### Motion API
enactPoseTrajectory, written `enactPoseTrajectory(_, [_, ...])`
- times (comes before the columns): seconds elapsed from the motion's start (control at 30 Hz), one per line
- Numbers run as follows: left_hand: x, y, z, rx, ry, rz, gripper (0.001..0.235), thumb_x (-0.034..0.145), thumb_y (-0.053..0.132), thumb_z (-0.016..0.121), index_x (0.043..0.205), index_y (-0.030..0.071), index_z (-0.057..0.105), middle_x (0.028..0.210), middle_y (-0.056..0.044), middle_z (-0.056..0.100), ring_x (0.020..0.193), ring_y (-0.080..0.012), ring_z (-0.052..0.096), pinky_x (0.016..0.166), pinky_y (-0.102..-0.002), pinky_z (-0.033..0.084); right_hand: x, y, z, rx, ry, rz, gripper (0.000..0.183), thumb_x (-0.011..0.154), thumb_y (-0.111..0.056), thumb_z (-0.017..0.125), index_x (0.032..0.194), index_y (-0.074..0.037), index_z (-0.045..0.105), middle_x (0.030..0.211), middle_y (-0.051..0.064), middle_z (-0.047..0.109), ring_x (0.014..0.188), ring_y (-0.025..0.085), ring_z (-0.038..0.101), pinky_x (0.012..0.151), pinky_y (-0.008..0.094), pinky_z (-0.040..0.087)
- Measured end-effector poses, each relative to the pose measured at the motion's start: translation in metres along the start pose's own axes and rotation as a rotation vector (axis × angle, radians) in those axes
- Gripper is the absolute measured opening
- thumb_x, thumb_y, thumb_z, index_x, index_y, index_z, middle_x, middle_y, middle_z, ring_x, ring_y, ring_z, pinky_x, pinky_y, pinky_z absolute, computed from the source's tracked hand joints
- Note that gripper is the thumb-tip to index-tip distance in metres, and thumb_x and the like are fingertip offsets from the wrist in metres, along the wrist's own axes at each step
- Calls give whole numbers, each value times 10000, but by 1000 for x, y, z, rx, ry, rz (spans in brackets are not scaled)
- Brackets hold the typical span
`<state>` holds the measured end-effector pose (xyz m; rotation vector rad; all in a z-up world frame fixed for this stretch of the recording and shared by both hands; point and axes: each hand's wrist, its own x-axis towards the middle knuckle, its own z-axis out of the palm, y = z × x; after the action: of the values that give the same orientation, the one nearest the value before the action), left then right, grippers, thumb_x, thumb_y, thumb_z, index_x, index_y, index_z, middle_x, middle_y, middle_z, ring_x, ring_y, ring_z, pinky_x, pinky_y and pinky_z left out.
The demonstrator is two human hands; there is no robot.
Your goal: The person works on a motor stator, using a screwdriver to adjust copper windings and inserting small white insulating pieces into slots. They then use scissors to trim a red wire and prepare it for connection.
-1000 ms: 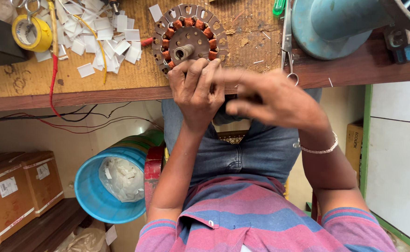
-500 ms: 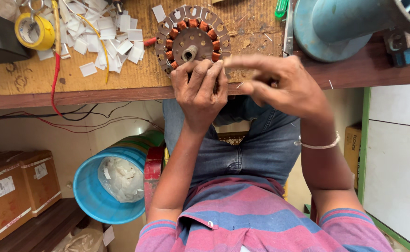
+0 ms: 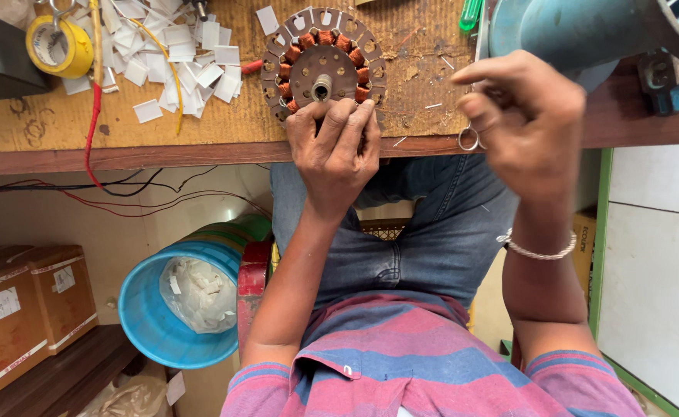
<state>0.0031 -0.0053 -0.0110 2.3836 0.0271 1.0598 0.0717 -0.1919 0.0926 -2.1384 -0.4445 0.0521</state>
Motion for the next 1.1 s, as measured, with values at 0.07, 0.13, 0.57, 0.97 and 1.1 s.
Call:
enactPoseTrajectory(0.07, [0,1,0,2,-1,1,214,872,50,838,1064,88,750,1087,2,668,1020,-230,608,931,-409,463,2,0,14,-190,16,-462,234,915,-123,831,1119,-56,739,1078,132,702,1050,290,665,929,415,547])
enactPoseTrajectory(0.13, [0,1,0,-2,-2,0,221,866,56,837,1067,84,751,1088,-6,666,1016,-234,603,929,-413,465,1,4,31,-289,7,-472,249,911,-155,866,1121,-75,760,1080,86,722,1049,269,663,923,416,528])
enactPoseTrajectory(0.57, [2,2,-4,-26,-12,-20,216,863,58,840,1054,88,746,1083,-5,665,1018,-240,612,938,-417,471,3,37,63,23,-48,-223,68,937,-7,720,929,2,652,877,68,627,763,130,633,640,262,516])
enactPoseTrajectory(0.97, [1,1,-2,-16,-31,-12,218,861,36,843,1049,91,748,1075,-1,675,1037,-245,608,958,-408,479,-15,54,34,365,70,-48,74,1015,8,586,959,-9,541,900,9,541,738,34,535,658,183,455])
enactPoseTrajectory(1.1, [1,1,-3,-9,-37,-13,219,846,29,843,1034,89,749,1056,-7,667,1027,-249,603,951,-415,469,-7,40,27,402,115,-240,82,1009,-51,630,1075,-27,588,1074,48,581,874,118,616,765,238,530])
